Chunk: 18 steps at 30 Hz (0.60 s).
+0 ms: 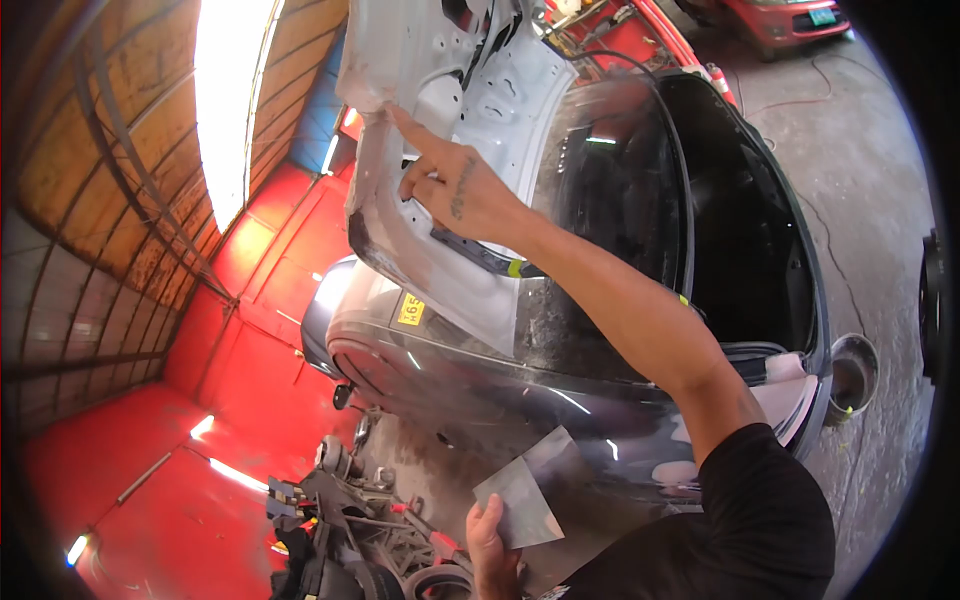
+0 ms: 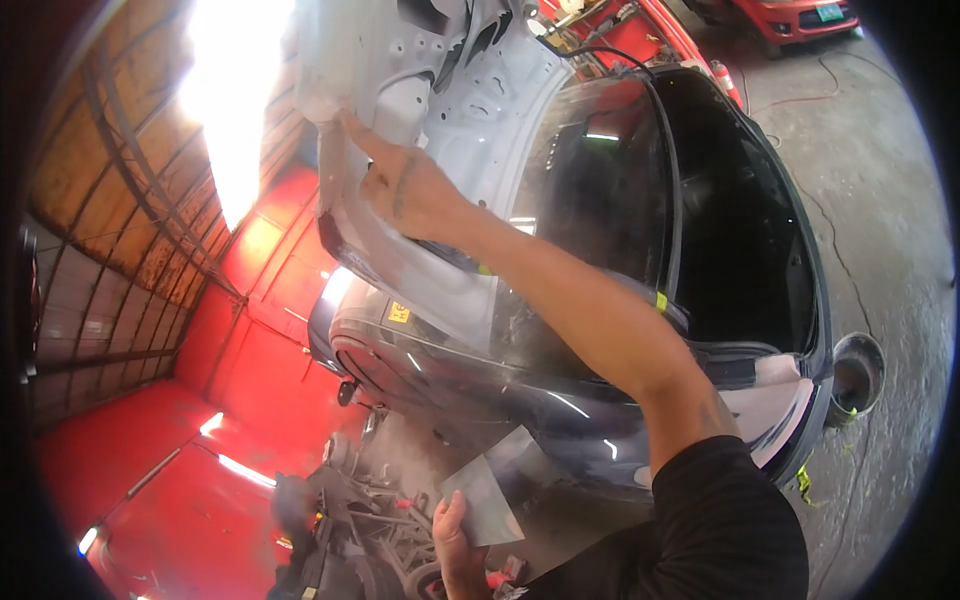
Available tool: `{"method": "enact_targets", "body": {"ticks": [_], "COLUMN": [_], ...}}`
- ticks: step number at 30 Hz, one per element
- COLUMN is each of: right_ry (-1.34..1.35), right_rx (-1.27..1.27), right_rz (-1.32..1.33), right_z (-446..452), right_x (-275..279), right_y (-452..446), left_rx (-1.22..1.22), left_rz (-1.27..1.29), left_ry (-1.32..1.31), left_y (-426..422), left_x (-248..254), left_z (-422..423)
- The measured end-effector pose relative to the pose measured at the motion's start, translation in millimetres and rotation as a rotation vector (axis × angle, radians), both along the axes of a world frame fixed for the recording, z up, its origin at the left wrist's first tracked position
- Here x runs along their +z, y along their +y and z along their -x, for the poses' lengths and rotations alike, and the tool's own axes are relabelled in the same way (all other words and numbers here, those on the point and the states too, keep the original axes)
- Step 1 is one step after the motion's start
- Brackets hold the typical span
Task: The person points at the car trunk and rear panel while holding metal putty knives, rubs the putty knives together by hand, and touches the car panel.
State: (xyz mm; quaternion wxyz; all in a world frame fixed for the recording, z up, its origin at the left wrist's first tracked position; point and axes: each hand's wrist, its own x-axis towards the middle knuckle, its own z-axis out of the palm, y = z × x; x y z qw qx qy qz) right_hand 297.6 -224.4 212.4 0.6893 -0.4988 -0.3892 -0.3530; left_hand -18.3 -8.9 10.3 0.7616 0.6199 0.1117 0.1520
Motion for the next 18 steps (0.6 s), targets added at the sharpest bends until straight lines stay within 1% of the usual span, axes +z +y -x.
{"method": "enact_targets", "body": {"ticks": [2,5,8,14,17,18], "right_ry": [0.082,0.035,-0.004,0.006,-0.030,-0.001], "right_rx": [0.334,0.540,0.563,0.529,0.642,0.651], "right_rz": [0.003,-0.061,-0.100,-0.092,-0.125,-0.120], "right_z": [26.8,24.4,27.9,38.4,44.1,47.0], "right_x": [3.6,10.6,17.2,29.5,33.0,34.9], "right_y": [-7.4,1.8,7.0,0.8,-6.3,-9.1], "left_rx": [-0.002,0.004,0.016,0.031,0.025,0.011], "left_rz": [0.002,0.008,0.024,0.027,0.023,0.031], "left_ry": [0.001,-0.003,-0.008,-0.017,-0.003,-0.002], "left_y": [-3.1,-0.5,5.2,5.3,1.7,1.9], "left_x": [0.8,-1.2,-3.8,-3.6,0.1,-0.3], "left_z": [-1.3,-0.9,3.3,6.0,4.9,4.4]}}
